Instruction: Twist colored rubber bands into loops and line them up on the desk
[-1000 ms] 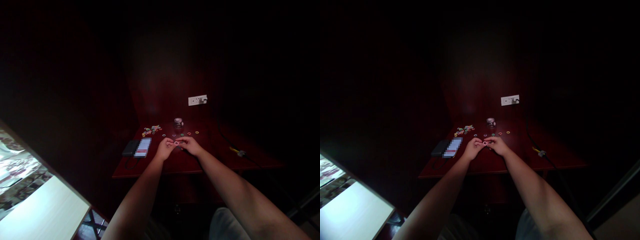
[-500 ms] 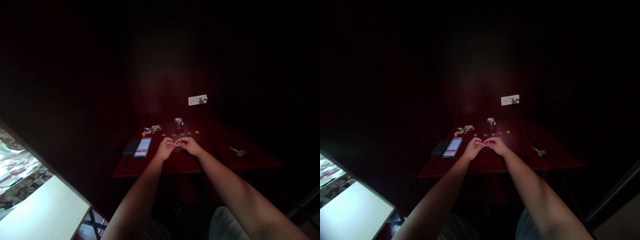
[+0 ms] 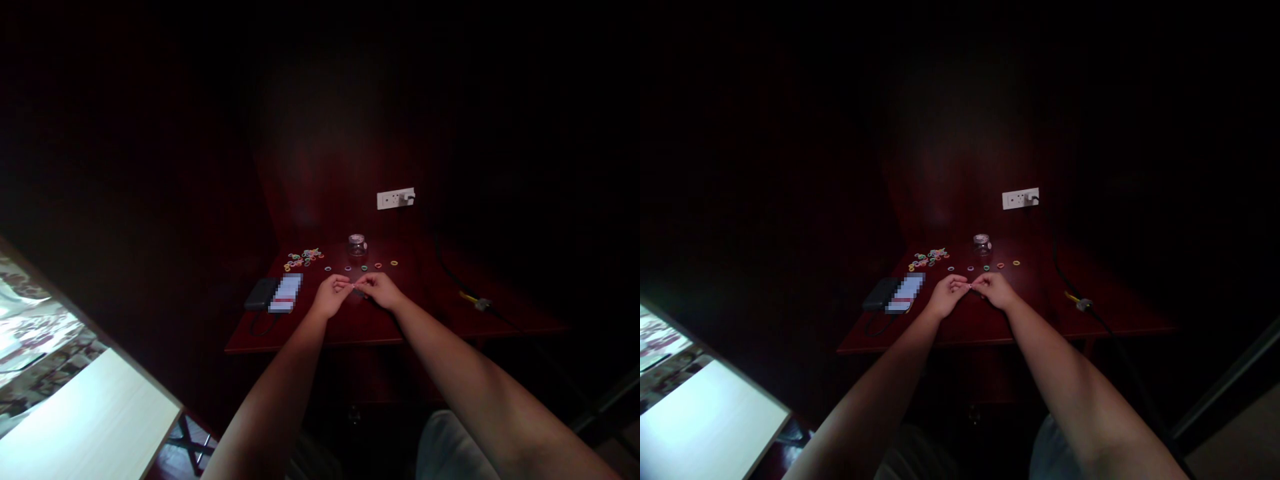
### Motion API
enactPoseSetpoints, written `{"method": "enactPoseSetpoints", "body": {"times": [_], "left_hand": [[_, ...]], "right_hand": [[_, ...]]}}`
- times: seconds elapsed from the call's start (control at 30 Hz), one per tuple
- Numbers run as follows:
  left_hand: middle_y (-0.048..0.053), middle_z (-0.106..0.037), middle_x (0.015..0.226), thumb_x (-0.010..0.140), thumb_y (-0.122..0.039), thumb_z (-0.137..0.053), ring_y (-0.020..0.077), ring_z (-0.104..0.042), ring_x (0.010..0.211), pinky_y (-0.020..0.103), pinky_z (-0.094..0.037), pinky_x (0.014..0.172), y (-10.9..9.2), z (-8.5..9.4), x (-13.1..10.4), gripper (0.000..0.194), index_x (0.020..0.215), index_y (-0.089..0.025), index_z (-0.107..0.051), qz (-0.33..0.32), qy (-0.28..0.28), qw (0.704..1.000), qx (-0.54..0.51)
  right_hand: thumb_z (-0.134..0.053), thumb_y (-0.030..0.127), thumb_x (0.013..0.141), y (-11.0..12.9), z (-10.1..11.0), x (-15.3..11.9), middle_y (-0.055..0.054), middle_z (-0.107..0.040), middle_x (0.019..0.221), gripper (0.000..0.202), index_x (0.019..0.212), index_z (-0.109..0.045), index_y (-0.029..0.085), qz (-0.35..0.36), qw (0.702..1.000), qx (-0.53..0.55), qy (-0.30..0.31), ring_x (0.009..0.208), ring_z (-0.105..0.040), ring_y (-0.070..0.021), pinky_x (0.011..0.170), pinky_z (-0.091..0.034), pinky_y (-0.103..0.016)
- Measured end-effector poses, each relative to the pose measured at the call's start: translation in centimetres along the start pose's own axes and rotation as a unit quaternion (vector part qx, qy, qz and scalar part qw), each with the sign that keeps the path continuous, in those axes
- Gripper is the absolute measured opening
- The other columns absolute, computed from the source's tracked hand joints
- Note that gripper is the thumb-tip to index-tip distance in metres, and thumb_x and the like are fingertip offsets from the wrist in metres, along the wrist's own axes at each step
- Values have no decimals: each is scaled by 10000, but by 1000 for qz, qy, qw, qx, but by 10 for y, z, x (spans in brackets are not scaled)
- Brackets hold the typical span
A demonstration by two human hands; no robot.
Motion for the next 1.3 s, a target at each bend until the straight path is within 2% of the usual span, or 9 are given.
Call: {"method": "enactPoseSetpoints", "body": {"times": [0.17, 0.43, 0.63, 0.73, 0.87, 1.0, 1.13, 1.3], "left_hand": [[74, -633, 770, 647, -312, -685, 105, -569, 655, 238, -457, 634, -4, -3, -2, 305, 861, -107, -612, -8, 31, 999, 10], [45, -627, 708, 694, -306, -627, 107, -548, 637, 226, -432, 618, -11, -2, -3, 200, 772, -122, -631, -23, 24, 999, 36], [32, -618, 695, 708, -290, -602, 104, -527, 619, 218, -406, 599, -9, 0, -2, 175, 760, -126, -630, -23, 19, 998, 61], [31, -617, 689, 708, -261, -593, 102, -524, 613, 216, -402, 596, -8, -1, -2, 147, 752, -125, -625, -17, 17, 998, 58], [35, -622, 684, 712, -224, -581, 100, -529, 610, 216, -408, 599, -10, -1, -2, 113, 745, -122, -619, -15, 18, 998, 57], [50, -636, 728, 731, -238, -578, 106, -556, 649, 224, -432, 628, -9, -1, -2, 140, 801, -126, -623, -16, 21, 999, 44], [51, -630, 754, 710, -273, -616, 100, -561, 641, 212, -438, 601, -6, -2, -2, 248, 912, -129, -609, -14, 17, 999, 23], [59, -633, 737, 697, -295, -629, 106, -558, 638, 212, -441, 590, -5, -2, -2, 235, 857, -124, -637, -31, 26, 998, 43]], "right_hand": [[-631, 424, 660, -2, 0, 1, 8, -541, 525, 320, 720, -609, 111, -3, 1000, -2, -4, 460, -454, -80, 455, -343, -202], [-668, 478, 608, 0, 0, 0, 19, -520, 507, 368, 666, -573, 127, 9, 1000, -12, -9, 452, -435, -73, 439, -333, -198], [-691, 436, 587, -1, -2, 1, 16, -537, 532, 355, 710, -594, 118, 3, 1000, 20, 0, 448, -426, -62, 437, -324, -193], [-681, 420, 599, -1, -2, 1, 1, -574, 583, 362, 785, -620, 116, 8, 999, 37, 7, 459, -449, -67, 451, -346, -199], [-657, 419, 632, 0, -1, 1, -5, -572, 549, 337, 760, -639, 108, 7, 1000, 17, 4, 455, -457, -78, 456, -360, -210], [-656, 407, 635, -1, 0, 1, 0, -554, 517, 314, 726, -633, 107, -1, 1000, 3, -4, 450, -453, -78, 441, -346, -202], [-651, 405, 639, -4, 0, 1, 1, -551, 518, 308, 721, -625, 109, -5, 1000, -2, -6, 455, -452, -79, 444, -352, -204], [-654, 433, 629, -2, 0, 0, -2, -556, 521, 332, 711, -626, 112, -5, 1000, -11, -4, 459, -456, -83, 443, -353, -207]]}}
Point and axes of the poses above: each hand's wrist, its own x-axis towards the middle knuckle, its own z-axis out of the back of the hand, y = z × x, the point moved 3 cm from there along x, towards the middle knuckle
